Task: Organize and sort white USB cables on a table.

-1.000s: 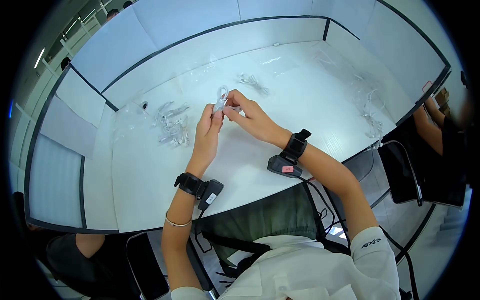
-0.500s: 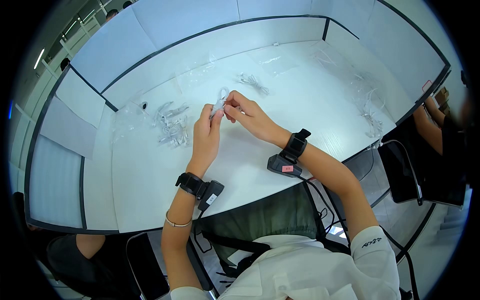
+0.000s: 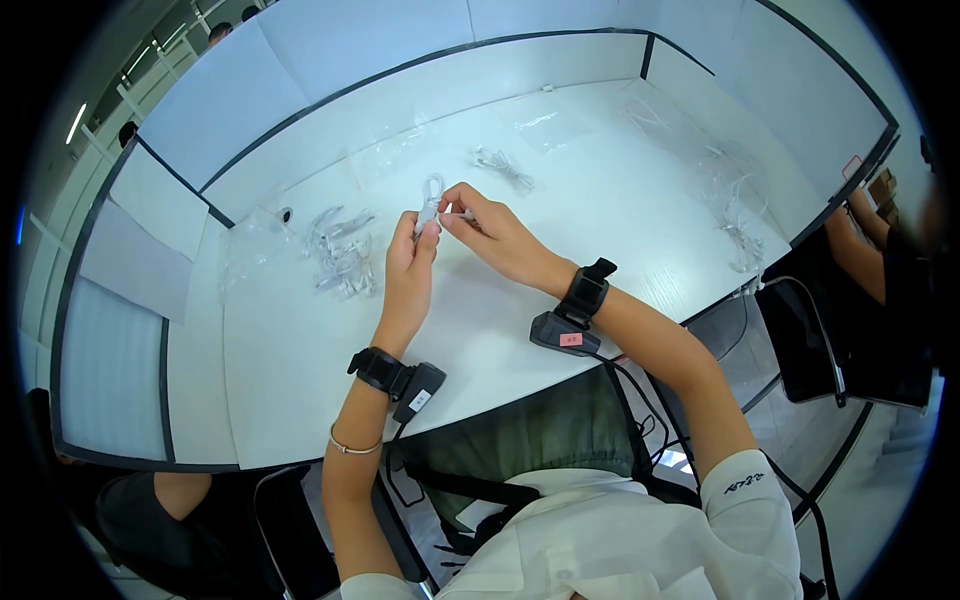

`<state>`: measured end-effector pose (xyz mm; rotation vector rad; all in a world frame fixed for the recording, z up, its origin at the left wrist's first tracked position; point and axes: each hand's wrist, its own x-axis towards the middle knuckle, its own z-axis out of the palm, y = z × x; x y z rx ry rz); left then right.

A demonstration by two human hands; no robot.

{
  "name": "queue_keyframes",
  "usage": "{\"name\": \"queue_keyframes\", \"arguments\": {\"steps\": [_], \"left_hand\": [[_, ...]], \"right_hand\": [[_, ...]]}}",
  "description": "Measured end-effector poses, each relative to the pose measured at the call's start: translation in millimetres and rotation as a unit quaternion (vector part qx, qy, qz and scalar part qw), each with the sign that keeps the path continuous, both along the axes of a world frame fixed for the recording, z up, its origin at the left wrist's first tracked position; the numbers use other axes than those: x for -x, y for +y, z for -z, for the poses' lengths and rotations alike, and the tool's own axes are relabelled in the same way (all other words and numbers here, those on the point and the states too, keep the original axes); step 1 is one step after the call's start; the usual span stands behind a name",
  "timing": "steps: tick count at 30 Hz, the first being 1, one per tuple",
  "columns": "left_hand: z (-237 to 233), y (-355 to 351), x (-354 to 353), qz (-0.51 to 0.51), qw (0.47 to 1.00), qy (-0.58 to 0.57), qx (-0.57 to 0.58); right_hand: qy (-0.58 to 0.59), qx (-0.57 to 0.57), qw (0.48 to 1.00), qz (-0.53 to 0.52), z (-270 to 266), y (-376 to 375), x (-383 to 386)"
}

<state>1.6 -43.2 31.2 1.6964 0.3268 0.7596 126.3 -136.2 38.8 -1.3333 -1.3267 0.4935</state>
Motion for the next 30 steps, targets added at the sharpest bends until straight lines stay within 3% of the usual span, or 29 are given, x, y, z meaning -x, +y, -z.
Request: {"name": "queue_keyframes", "arguments": {"steps": [8, 14, 17, 23, 30], "left_hand": [[3.0, 4.6, -1.9, 0.044, 0.992, -0.036, 0.11], [-0.2, 1.0, -2.6, 0.051, 0.981, -0.069, 0.176], [1.4, 2.7, -2.5, 0.067, 0.97, -0.08, 0.218], [0.4, 1.5, -2.6, 0.081, 0.96, -0.096, 0.249], [0.8, -1.0, -4.8, 0.063, 0.96, -0.104, 0.252]], "right_hand": [[-0.014, -0.003, 1.0, 0.008, 1.6, 1.5, -1.8], [0.004, -0.099, 0.995, 0.02, 7.8, 7.0, 1.2], [0.011, -0.066, 0.998, 0.021, 0.1, 2.7, 3.0], [-0.035, -0.018, 0.997, 0.065, -9.9, -1.5, 6.4], [-0.026, -0.072, 0.992, 0.105, -4.9, 1.6, 12.2]]}}
